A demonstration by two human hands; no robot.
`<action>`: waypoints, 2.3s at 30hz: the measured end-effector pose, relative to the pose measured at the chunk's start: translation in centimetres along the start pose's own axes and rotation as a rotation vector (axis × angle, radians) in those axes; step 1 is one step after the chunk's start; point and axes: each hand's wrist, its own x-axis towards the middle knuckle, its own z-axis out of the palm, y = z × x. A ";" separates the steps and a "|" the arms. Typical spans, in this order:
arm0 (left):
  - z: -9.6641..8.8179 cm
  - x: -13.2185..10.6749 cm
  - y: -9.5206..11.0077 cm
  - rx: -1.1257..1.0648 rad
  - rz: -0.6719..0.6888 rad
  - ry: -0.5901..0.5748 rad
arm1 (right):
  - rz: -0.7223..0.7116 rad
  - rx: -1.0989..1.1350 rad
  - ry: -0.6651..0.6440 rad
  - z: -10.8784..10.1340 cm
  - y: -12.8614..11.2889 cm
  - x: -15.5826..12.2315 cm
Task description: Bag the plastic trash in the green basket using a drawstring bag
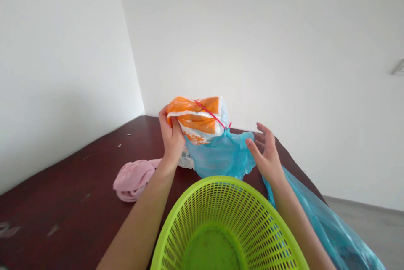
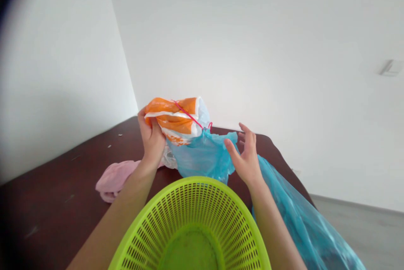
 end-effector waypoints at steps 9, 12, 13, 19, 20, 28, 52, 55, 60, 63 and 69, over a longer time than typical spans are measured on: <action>1.9 -2.4 3.1 -0.180 0.063 -0.543 | -0.140 0.147 -0.156 1.9 -0.6 -0.7; 1.3 -1.6 3.2 -0.231 0.022 -0.766 | -0.182 0.174 -0.123 1.8 -0.1 -0.4; 1.1 -1.3 3.2 -0.244 0.005 -0.823 | -0.193 0.175 -0.111 1.8 0.0 -0.3; 0.8 -1.3 3.9 0.008 -0.066 -0.939 | -0.290 0.053 0.147 1.6 -0.5 -0.5; 0.9 -1.5 4.1 0.047 -0.062 -0.924 | -0.312 -0.005 0.170 1.5 -0.8 -0.5; 2.1 -2.4 5.0 0.478 0.148 -0.568 | -0.402 -0.091 0.111 1.2 -2.3 -1.0; 1.2 -3.3 0.7 1.139 0.052 -0.696 | -0.202 0.512 -0.461 1.8 -3.8 -2.2; 0.9 -4.1 -0.5 1.138 -0.015 -0.801 | -0.152 0.397 -0.555 1.8 -2.9 -1.9; -0.1 -4.3 -2.5 1.004 -0.184 -1.042 | -0.120 0.147 -0.642 2.0 -1.7 -1.5; -0.5 -3.6 -3.2 0.862 -0.267 -1.160 | -0.089 0.158 -0.631 1.8 -1.5 -1.2; 0.1 -3.0 -2.6 0.664 -0.364 -1.034 | -0.102 0.288 -0.457 1.1 -1.2 -0.5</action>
